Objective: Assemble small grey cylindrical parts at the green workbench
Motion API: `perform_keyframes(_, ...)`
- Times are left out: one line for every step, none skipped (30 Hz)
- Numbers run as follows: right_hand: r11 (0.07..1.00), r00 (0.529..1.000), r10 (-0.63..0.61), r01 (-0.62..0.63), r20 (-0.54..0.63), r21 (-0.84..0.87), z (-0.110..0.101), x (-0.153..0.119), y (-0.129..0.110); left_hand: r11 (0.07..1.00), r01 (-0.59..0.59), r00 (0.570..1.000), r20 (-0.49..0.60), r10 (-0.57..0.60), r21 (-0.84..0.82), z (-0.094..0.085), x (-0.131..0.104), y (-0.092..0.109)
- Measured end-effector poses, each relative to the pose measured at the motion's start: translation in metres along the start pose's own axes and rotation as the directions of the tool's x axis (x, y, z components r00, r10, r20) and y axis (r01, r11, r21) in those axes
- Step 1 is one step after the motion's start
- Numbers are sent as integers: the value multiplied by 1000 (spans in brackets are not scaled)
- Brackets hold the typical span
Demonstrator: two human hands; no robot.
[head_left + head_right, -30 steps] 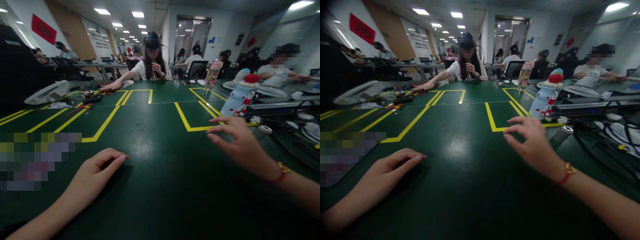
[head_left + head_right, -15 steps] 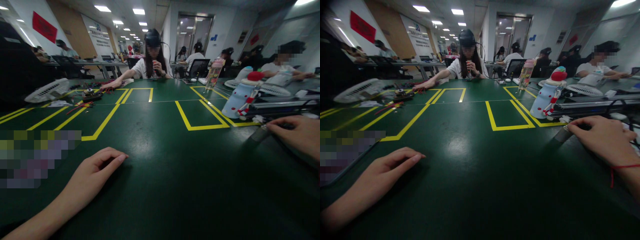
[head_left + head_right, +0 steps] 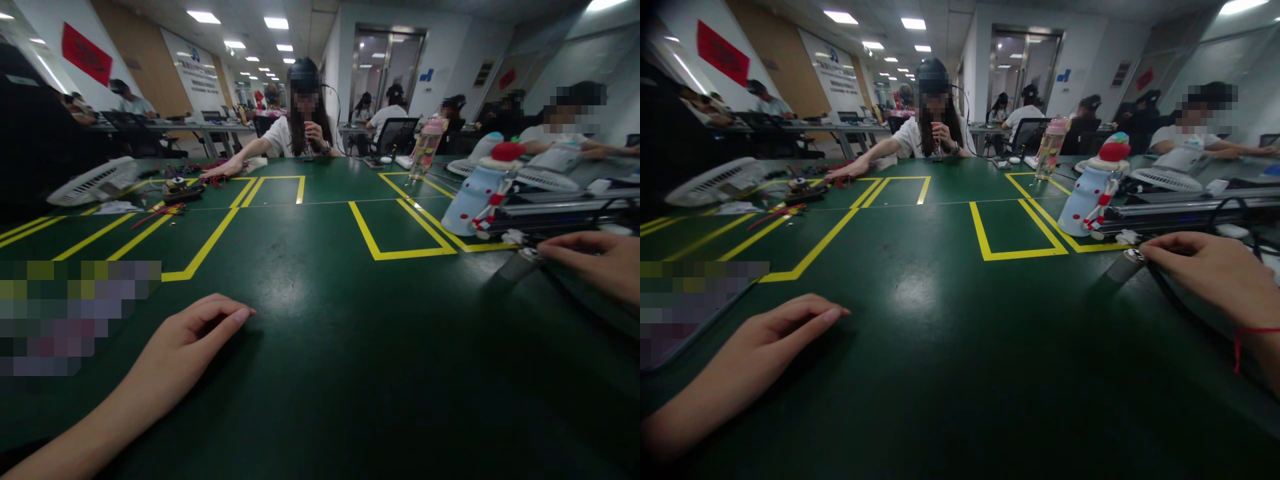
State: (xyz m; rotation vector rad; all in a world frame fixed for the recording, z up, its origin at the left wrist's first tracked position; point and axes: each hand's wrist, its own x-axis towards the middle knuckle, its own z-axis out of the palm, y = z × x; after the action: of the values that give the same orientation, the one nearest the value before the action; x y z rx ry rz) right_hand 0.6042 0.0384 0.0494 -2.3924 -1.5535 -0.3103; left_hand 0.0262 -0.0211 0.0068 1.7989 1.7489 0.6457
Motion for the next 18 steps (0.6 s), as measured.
perform_keyframes(998, 997, 58, -58, 53, -1, -3, -3, -5, 1000, -3, 1000, 5, 3, 3, 0, 0, 0)
perform_keyframes(993, 989, 114, -114, 99, 3, -6, -6, -11, 1000, -5, 1000, 7, 5, 5, 0, 0, 0)
perform_keyframes(989, 981, 144, -147, 132, 14, -9, -9, -16, 1000, -6, 1000, 5, 6, 8, 0, 0, 0)
perform_keyframes(988, 979, 141, -147, 147, 34, -12, -12, -21, 1000, -5, 1000, 7, 5, 11, -1, -1, -1)
perform_keyframes(988, 978, 133, -144, 160, 60, -14, -14, -25, 1000, -5, 1000, 8, 5, 15, -1, -1, -1)
perform_keyframes(987, 977, 123, -139, 172, 86, -15, -16, -28, 1000, -6, 1000, 9, 6, 18, -1, -1, -1)
perform_keyframes(985, 978, 116, -135, 175, 103, -16, -17, -30, 1000, -8, 1000, 6, 8, 18, -1, 0, 0)
perform_keyframes(985, 978, 122, -140, 167, 103, -16, -18, -31, 1000, -11, 1000, 7, 11, 17, 0, 0, 0)
perform_keyframes(985, 979, 133, -148, 154, 93, -16, -18, -31, 1000, -12, 1000, 9, 12, 15, 0, 0, 0)
perform_keyframes(984, 979, 150, -161, 137, 75, -15, -18, -30, 1000, -11, 1000, 13, 11, 10, 0, 0, 0)
perform_keyframes(984, 979, 156, -165, 129, 61, -14, -18, -29, 1000, -7, 1000, 13, 7, 6, 0, 0, 0)
perform_keyframes(985, 979, 155, -163, 132, 52, -13, -17, -28, 1000, -4, 1000, 17, 4, 3, 0, 0, 1)
perform_keyframes(986, 978, 152, -160, 144, 52, -12, -16, -27, 1000, -4, 1000, 19, 4, 1, 0, 0, 1)
perform_keyframes(985, 976, 148, -159, 162, 59, -12, -15, -26, 1000, -7, 1000, 19, 7, 1, 0, 1, 1)
perform_keyframes(985, 973, 139, -155, 182, 77, -11, -14, -25, 1000, -12, 1000, 13, 12, 2, 0, 1, 1)
perform_keyframes(982, 971, 135, -157, 199, 101, -11, -13, -25, 1000, -19, 1000, 6, 19, 4, 0, 1, 1)
perform_keyframes(979, 969, 133, -161, 206, 126, -12, -13, -24, 1000, -24, 1000, 1, 24, 9, 0, 1, 0)
perform_keyframes(975, 970, 133, -165, 204, 146, -12, -13, -24, 1000, -26, 1000, -1, 26, 14, 0, 1, 0)
